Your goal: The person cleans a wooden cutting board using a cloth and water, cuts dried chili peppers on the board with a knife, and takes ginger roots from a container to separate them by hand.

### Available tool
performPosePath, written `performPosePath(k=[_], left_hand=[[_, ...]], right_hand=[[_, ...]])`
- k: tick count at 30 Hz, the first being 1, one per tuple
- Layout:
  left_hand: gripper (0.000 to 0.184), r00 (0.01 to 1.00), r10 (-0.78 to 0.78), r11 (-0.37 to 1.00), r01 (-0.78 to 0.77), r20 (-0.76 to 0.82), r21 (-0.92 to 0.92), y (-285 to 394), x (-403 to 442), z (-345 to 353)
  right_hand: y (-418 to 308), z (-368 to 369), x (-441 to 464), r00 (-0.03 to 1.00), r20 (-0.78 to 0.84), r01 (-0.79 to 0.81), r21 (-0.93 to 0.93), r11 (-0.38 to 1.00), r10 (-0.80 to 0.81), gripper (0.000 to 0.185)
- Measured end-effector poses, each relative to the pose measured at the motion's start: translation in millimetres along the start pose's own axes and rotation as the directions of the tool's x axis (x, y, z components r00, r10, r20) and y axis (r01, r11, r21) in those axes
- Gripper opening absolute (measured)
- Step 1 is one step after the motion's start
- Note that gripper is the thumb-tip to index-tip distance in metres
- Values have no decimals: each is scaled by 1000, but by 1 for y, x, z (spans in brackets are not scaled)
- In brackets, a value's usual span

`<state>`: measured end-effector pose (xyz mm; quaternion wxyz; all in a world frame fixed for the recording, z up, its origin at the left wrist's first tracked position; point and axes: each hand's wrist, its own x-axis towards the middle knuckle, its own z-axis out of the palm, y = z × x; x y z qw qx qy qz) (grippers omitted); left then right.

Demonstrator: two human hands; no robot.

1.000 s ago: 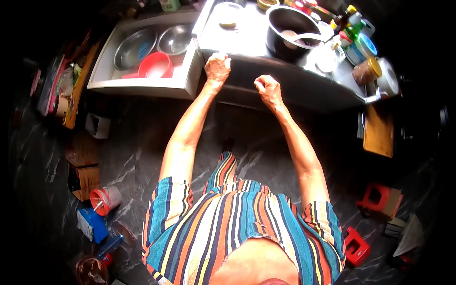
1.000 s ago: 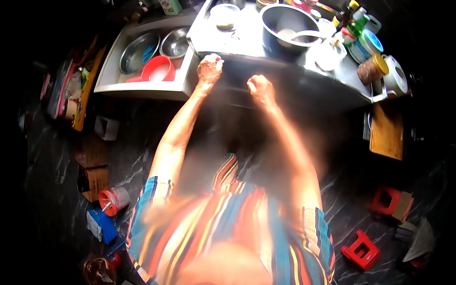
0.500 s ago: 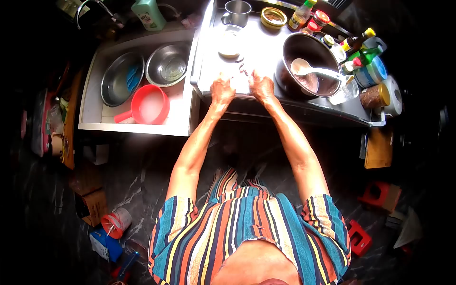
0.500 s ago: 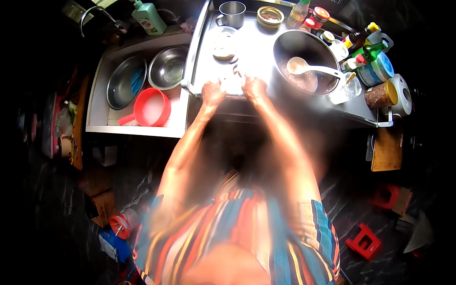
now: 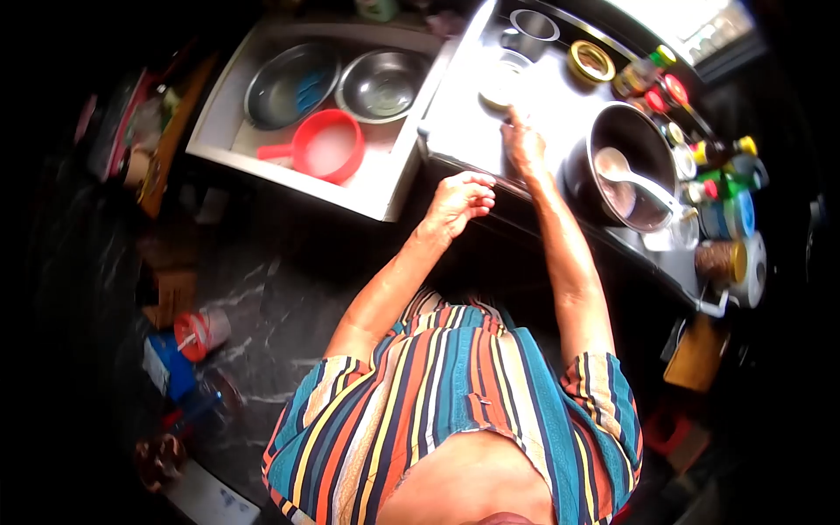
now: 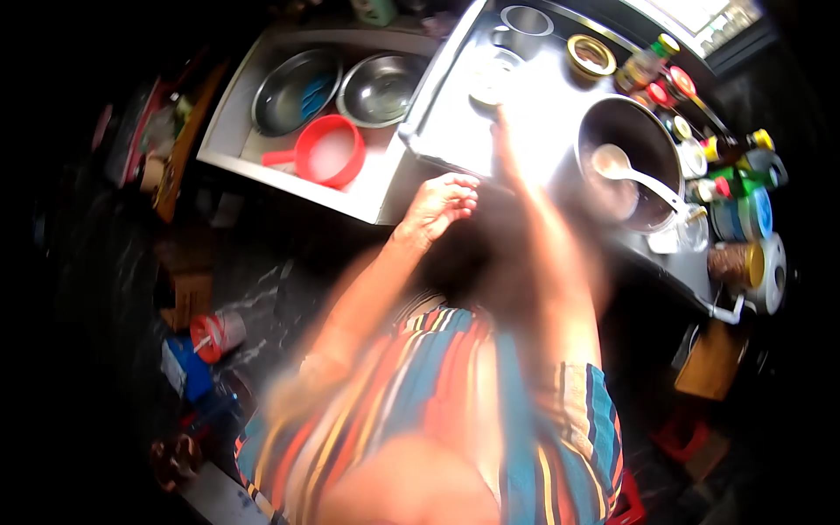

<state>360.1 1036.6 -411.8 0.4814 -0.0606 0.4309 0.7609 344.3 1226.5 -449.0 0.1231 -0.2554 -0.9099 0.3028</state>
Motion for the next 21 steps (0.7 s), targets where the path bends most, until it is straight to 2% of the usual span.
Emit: performPosePath(k=[2,3,4,7,9,10,12,13,16,17,18,19,20,21], left_hand=[[10,1000,-4,1000,4,-25,-11,-2,-2,-2],[10,999,5,998,-7,-32,-58,-6,0,-1],[10,999,8,994,-12,-41,-109,-11,5,-4],[12,1000,-11,978,6,-20,-208,-14,12,-1],[15,999,-35,973,35,3,-229,-12,10,4],[15,999,-46,972,48,12,-229,-12,8,7],[17,996,-55,959,34,-67,-280,-9,8,13],[20,994,-52,976,32,-91,-216,-8,7,16],[43,982,-173,961,150,-82,-234,-13,9,15],[42,975,-219,948,201,-45,-245,-7,0,14],[30,985,-153,954,128,-75,-270,-23,14,-11],[18,991,-100,954,71,-85,-291,-49,35,-22],[16,993,-104,960,87,-48,-266,-39,13,4],[14,994,-108,965,102,-12,-240,-28,-9,31]], right_hand=[[14,7,9,998,14,63,-196,979,-61,44],[30,11,10,992,4,126,-197,972,-127,45],[30,9,13,992,31,128,-250,960,-125,42],[48,32,17,960,-156,197,-212,957,-232,31],[36,11,15,968,-98,211,-168,963,-230,27],[21,-12,11,972,57,231,-72,970,-227,21],[45,-4,12,987,76,139,-2,990,-138,9],[32,-20,-6,989,75,117,106,987,-125,9],[-35,-71,-73,958,36,280,98,955,-284,15],[-60,-76,-97,941,54,331,61,942,-334,17],[-74,-79,-118,937,52,344,22,939,-344,20],[-65,-68,-128,941,60,328,91,940,-334,25],[-65,-66,-143,904,-161,386,-92,918,-397,24],[-66,-65,-154,925,-132,332,-176,927,-357,23]])
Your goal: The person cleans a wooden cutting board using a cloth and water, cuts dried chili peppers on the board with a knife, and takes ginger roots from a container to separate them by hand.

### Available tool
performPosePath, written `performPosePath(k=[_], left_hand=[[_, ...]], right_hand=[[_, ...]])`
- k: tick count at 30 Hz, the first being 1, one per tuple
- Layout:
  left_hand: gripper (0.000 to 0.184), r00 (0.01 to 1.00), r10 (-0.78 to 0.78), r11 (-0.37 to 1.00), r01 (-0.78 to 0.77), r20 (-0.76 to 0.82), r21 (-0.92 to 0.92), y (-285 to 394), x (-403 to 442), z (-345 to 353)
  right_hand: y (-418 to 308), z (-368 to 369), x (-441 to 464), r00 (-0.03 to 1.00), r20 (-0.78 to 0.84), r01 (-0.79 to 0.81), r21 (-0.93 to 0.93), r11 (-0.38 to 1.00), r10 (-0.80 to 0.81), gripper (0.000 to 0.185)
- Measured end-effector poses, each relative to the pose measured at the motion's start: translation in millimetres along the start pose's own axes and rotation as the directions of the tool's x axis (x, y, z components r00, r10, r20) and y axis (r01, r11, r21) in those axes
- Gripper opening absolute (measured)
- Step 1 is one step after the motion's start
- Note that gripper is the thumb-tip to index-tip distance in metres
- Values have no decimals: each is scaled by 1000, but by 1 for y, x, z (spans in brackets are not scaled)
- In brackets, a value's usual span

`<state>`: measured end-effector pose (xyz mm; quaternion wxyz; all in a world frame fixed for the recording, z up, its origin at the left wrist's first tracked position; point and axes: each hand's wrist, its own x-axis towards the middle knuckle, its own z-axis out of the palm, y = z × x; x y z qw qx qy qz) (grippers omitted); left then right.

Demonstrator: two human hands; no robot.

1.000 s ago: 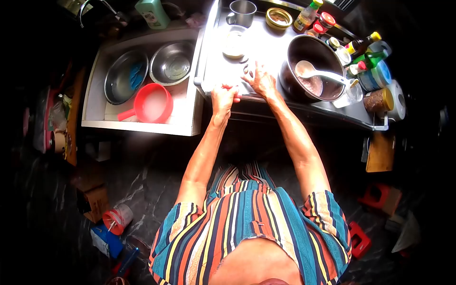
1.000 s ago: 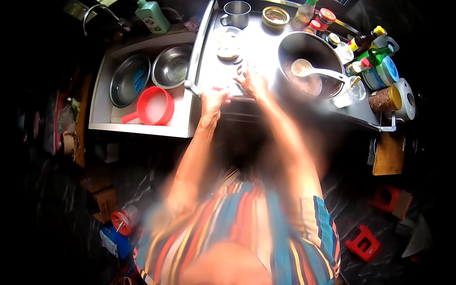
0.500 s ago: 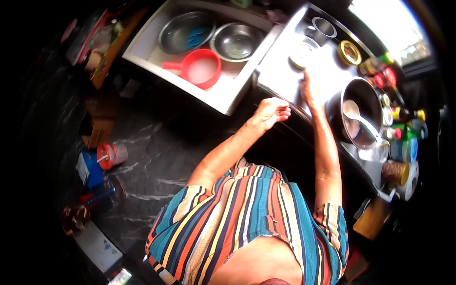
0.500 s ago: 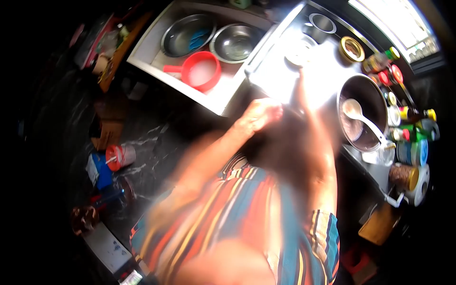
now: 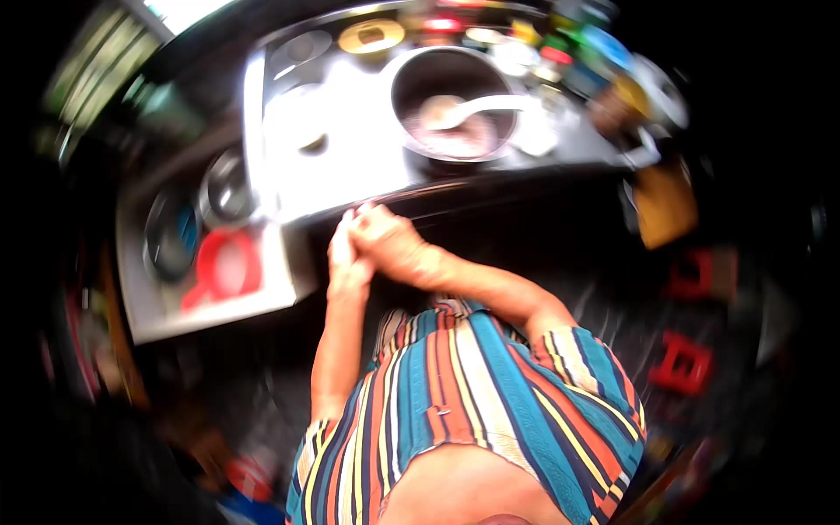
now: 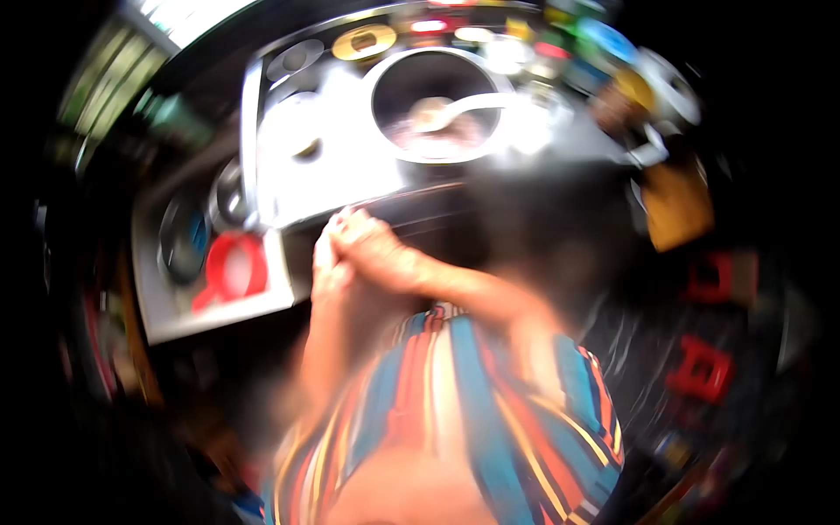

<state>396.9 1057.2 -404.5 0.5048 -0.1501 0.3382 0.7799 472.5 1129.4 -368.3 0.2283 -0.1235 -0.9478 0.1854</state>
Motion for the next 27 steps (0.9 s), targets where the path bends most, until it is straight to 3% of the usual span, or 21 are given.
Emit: performPosePath(k=[1,5,7,8,9,10,11,15,17,19,21,23,25,27], left_hand=[[16,981,-152,980,166,123,-114,-10,25,-24],[28,858,-459,880,475,228,-15,-75,38,-27],[32,678,-604,756,653,419,34,-104,22,5],[34,682,-642,738,673,351,43,-119,20,13],[35,667,-669,727,679,329,101,-132,18,20],[35,738,-651,757,615,179,222,-185,1,42],[36,784,-618,750,562,66,348,-193,-14,68],[33,621,-750,659,678,228,325,-257,10,76],[27,650,-755,626,679,82,384,-301,19,95],[18,684,-729,598,664,-41,449,-338,3,149],[14,691,-722,618,617,39,487,-405,22,142],[10,653,-753,594,622,80,511,-447,24,150],[11,735,-674,600,483,77,638,-486,13,192],[11,744,-665,583,457,71,672,-526,11,214]], right_hand=[[-2,-3,-11,998,43,-40,-75,996,43,23],[6,-39,-68,977,-58,-212,-116,970,207,20],[15,-67,-101,961,-128,-259,-124,958,244,18],[20,-75,-115,954,-153,-279,-137,951,258,17],[25,-81,-129,946,-172,-302,-150,941,276,17],[56,-98,-181,940,-214,-289,-88,953,265,17],[62,-107,-193,933,-256,-277,-66,958,252,16],[91,-146,-230,901,-313,-323,-23,946,300,17],[139,-167,-263,877,-314,-345,112,932,363,13],[160,-199,-290,802,-492,-317,129,940,338,10],[185,-238,-329,728,-568,-373,143,917,384,8],[211,-257,-373,683,-537,-460,212,862,496,19],[240,-288,-408,621,-525,-490,320,811,583,15],[267,-311,-448,599,-471,-607,260,751,647,10]])
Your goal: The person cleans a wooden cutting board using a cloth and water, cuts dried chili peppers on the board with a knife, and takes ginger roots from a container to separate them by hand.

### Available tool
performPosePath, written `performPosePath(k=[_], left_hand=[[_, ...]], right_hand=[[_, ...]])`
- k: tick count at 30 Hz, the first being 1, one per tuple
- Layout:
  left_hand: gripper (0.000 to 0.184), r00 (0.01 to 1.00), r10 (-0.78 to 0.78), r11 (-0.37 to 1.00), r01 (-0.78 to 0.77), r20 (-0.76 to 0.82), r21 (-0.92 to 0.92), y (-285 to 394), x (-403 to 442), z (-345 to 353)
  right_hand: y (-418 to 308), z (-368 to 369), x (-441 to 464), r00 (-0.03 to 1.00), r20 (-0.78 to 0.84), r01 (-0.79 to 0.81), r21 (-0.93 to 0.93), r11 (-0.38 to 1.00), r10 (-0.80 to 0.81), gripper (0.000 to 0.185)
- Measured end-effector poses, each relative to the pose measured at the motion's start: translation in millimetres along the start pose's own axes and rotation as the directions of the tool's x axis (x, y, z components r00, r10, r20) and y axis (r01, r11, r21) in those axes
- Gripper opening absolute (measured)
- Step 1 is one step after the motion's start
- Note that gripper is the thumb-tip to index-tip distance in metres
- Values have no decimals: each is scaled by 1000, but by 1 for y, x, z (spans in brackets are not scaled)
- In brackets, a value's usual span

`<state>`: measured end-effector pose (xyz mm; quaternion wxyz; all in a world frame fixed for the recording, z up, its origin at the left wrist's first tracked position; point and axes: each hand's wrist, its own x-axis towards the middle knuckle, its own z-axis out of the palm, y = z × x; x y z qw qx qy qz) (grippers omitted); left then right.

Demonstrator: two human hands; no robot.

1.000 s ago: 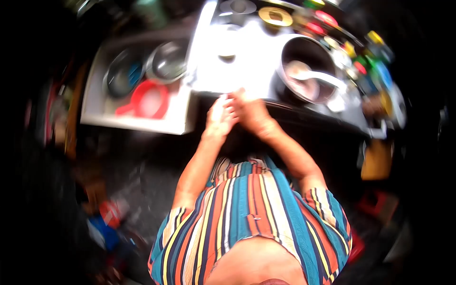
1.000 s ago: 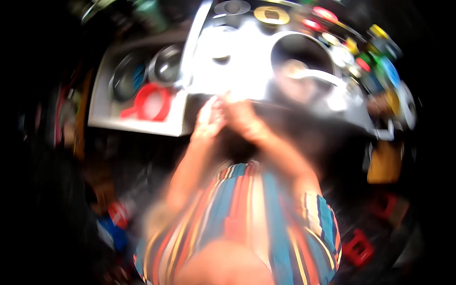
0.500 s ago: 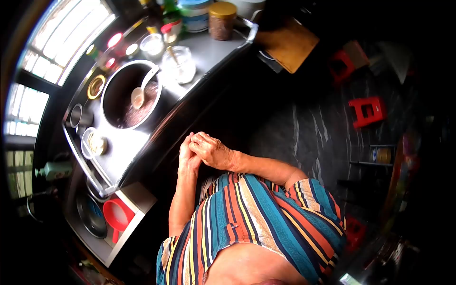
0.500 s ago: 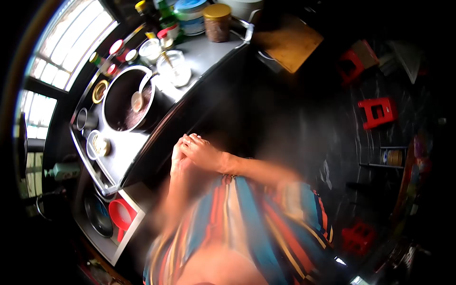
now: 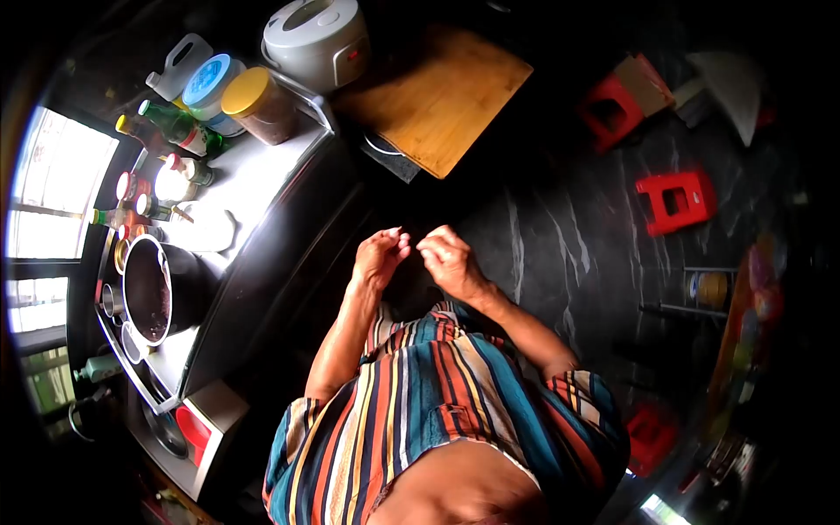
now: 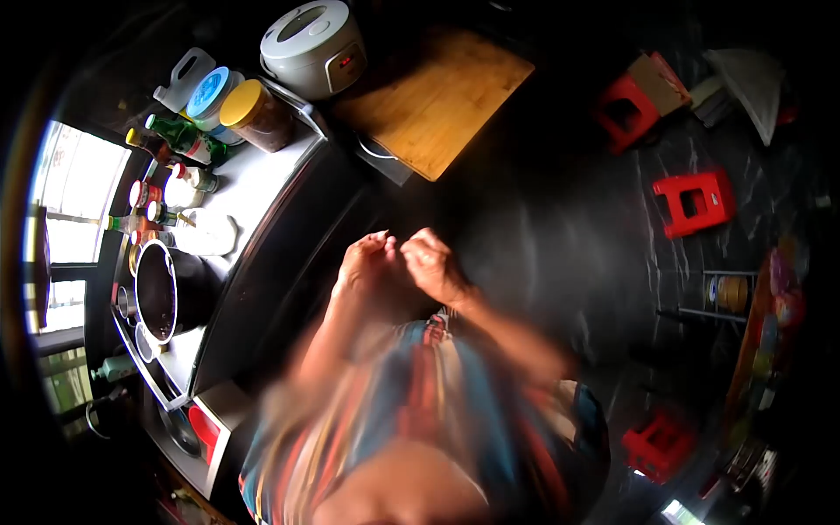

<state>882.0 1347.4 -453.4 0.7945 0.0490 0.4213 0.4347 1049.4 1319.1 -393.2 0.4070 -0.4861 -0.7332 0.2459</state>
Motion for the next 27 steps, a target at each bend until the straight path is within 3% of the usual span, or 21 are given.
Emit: performPosePath(k=[5,8,10,13,14,16,18,20,21,24,27], left_hand=[[12,998,67,986,-64,-16,153,6,45,76],[14,974,223,917,-200,-28,344,8,90,105],[15,960,275,902,-240,-47,359,14,122,127],[13,875,473,741,-328,-108,585,31,169,157],[13,871,472,753,-319,-134,576,34,190,168],[12,787,616,581,-428,-30,693,35,223,184],[12,770,636,548,-405,-50,732,31,230,176],[13,707,707,449,-457,7,768,31,243,188],[13,710,704,457,-439,-12,774,32,246,191],[14,684,727,378,-319,-65,869,42,256,203],[15,599,790,286,-170,-132,943,41,265,208]], right_hand=[[78,-52,35,988,-43,-148,80,986,151,9],[130,-89,76,989,-118,-94,-5,996,92,11],[168,-115,105,986,-122,-124,-97,988,112,10],[215,-149,157,983,-150,-141,-216,966,110,10],[237,-162,181,984,-152,-128,-230,965,94,10],[265,-196,218,988,-150,-85,-396,914,27,10],[289,-214,229,991,-123,-27,-529,848,-44,12],[314,-234,251,992,-107,-119,-616,779,67,17],[323,-242,258,981,-109,-191,-661,726,159,22],[357,-255,303,995,-60,-97,-745,660,79,34],[394,-251,331,991,21,-59,-828,558,135,41]])
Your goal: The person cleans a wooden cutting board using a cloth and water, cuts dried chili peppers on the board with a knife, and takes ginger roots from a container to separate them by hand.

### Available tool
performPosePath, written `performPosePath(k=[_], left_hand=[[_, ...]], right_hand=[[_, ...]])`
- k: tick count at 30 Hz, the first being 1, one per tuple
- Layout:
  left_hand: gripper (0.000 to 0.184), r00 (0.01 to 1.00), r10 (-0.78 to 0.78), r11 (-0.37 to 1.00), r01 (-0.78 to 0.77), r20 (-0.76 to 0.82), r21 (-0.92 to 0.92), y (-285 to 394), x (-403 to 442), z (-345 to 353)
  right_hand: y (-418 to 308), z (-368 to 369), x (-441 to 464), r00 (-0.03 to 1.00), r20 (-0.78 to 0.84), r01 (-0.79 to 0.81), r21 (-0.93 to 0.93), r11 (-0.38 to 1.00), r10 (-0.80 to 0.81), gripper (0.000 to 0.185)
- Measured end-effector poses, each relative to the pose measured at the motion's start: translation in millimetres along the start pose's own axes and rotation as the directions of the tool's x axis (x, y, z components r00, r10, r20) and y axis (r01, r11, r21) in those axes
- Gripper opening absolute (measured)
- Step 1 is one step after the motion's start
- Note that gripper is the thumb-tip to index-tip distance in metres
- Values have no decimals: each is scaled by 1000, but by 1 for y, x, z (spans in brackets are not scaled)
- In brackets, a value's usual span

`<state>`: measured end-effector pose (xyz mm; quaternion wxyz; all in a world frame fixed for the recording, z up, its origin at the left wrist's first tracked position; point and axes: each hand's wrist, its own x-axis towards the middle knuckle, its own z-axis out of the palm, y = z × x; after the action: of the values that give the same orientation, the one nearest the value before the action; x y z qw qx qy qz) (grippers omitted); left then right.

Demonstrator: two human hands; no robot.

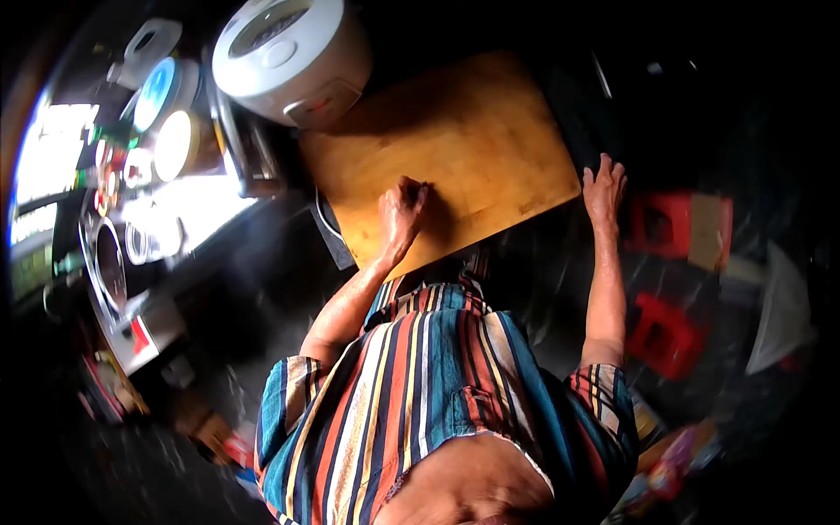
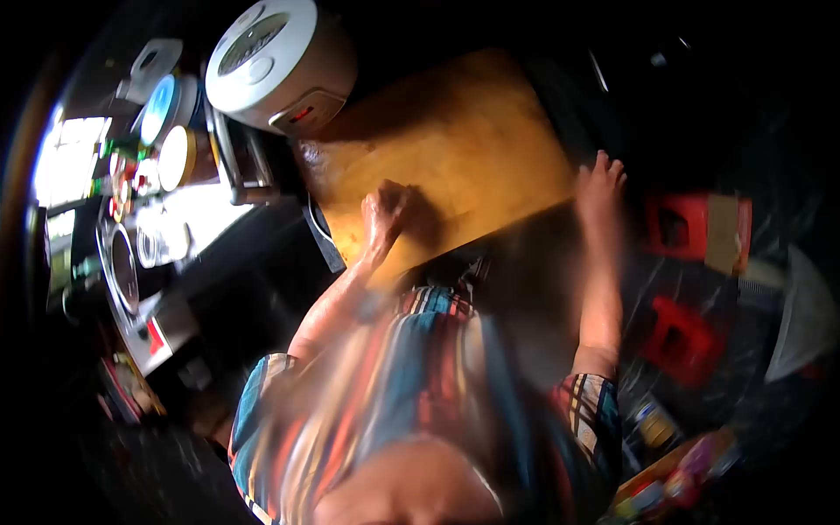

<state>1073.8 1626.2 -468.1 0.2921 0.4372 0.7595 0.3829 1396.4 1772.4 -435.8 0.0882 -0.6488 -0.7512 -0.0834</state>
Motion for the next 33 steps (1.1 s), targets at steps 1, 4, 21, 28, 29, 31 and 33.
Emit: performPosePath(k=[1,4,21,28,29,31,33], left_hand=[[17,997,11,998,-5,-81,69,2,0,6],[20,971,-58,976,104,-232,190,13,3,23],[22,787,281,724,201,-549,660,21,-23,11],[13,827,29,935,177,-562,308,24,-17,53],[12,826,19,935,186,-564,303,20,-11,61],[12,838,-93,910,291,-538,295,23,-1,64],[12,832,-212,867,401,-512,294,23,1,65]], right_hand=[[3,7,9,999,31,44,-38,998,-43,43],[18,21,43,981,57,190,-87,978,-185,46],[90,19,71,970,-28,222,507,833,-242,30],[-5,-24,16,980,86,-17,935,353,-181,22],[-22,-20,15,965,27,88,904,418,-261,19],[-54,-20,11,902,-67,286,833,474,-426,14],[-86,-34,2,829,-86,416,755,507,-552,15]])
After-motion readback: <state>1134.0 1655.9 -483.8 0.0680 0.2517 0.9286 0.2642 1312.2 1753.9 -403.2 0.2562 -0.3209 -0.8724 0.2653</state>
